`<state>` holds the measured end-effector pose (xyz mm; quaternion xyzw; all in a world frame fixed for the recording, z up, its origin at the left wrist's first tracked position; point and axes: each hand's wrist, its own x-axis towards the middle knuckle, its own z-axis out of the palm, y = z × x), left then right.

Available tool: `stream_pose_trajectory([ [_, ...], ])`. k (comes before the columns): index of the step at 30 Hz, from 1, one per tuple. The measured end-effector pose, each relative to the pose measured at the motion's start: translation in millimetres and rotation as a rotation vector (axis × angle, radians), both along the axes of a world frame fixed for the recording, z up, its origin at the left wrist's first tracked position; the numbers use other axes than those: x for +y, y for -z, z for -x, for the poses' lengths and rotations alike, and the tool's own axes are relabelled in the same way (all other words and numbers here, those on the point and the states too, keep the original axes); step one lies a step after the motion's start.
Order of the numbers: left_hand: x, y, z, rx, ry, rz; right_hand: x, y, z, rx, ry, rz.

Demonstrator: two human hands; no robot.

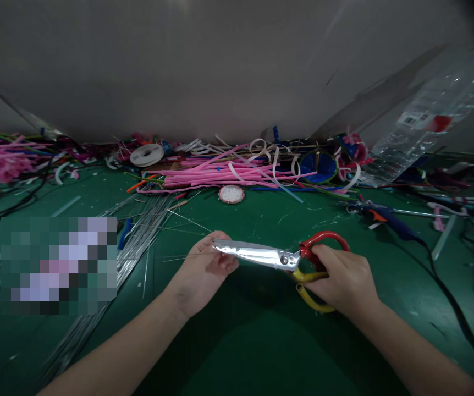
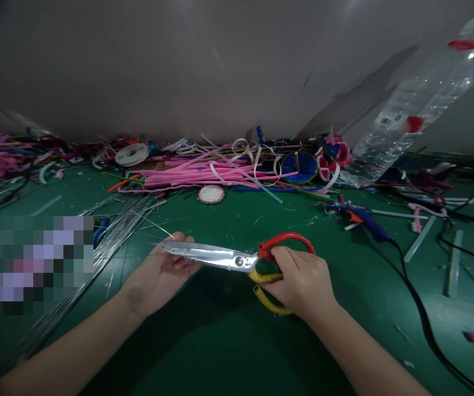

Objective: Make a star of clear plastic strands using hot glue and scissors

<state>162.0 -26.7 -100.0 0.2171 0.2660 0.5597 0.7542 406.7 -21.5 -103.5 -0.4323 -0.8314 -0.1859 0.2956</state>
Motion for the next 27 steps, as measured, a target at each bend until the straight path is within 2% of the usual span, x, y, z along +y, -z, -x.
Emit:
stream_pose_trajectory([
  [8, 3.7, -0.7, -2.7, 0.023, -0.065, 0.022, 0.4, 3.8, -1.9, 0.0, 0.02, -0.015],
  [15, 5.2, -4.1, -2.8, 0.077, -0.094, 0.059, 2.0, 10.2, -6.0, 0.195, 0.115, 0.233],
  [19, 5.5, -3.8, -2.4, 0.117, -0.127, 0.03, 5.1, 6.0, -3.6, 0.297, 0.129, 0.331],
  [23, 4.2, -2.7, -2.0, 0.268, -0.181, -0.063, 5.2, -0.1, 2.7, 0.258, 0.145, 0.381],
  [27, 2.7, -3.5, -1.6, 0.404, -0.249, -0.062, 5.7, 1.6, 4.7, 0.175, 0.164, 0.406],
])
